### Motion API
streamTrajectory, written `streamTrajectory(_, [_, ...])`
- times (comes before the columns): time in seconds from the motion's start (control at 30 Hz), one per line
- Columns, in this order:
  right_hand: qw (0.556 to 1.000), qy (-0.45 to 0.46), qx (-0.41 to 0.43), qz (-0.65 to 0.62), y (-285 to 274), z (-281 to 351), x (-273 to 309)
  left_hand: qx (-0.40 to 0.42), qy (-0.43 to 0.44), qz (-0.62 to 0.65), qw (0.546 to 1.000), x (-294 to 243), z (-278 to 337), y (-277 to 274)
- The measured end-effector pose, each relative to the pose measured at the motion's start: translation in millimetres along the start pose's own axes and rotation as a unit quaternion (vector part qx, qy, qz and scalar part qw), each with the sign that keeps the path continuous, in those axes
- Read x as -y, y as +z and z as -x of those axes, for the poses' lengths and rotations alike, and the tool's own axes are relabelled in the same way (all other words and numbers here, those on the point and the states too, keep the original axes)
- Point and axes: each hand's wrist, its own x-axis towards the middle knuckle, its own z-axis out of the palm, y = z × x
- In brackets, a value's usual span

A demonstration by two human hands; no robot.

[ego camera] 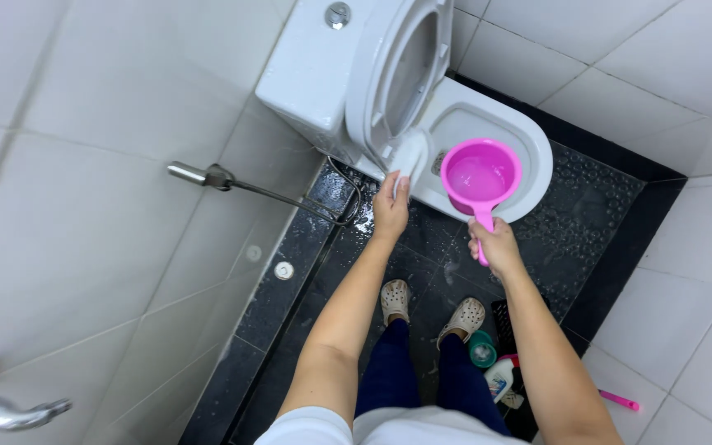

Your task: The person mixes detergent with water in a pink scoop at the sink, then pours the solution into the toilet bowl. They scrub the toilet seat, lid, and tank with a brush while rinsing it in the scoop.

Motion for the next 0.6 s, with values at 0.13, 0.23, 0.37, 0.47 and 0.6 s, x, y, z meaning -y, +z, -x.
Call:
streamTrajectory(0.13, [0.999, 0.021, 0.019, 0.038, -36.5, -22.3, -52.4, 0.068, -0.009, -0.139, 0.988, 80.9, -14.3, 29.1])
streamTrajectory(0.23, [0.994, 0.011, 0.022, 0.103, -58.3, -40.0, -84.6, 0.083, 0.002, -0.216, 0.973, 175.3, -43.9, 46.4])
streamTrajectory(0.37, [0.995, 0.035, 0.017, 0.089, -78.7, -53.8, -115.7, 0.063, -0.056, -0.223, 0.971, 255.2, -71.7, 48.1])
streamTrajectory(0.47, [0.994, 0.037, 0.018, 0.104, -84.6, -62.1, -129.4, 0.038, -0.091, -0.237, 0.967, 298.7, -83.3, 44.3])
streamTrajectory(0.6, [0.991, 0.028, 0.033, 0.124, -72.7, -75.7, -138.0, -0.062, -0.116, -0.238, 0.962, 313.4, -68.1, 51.5])
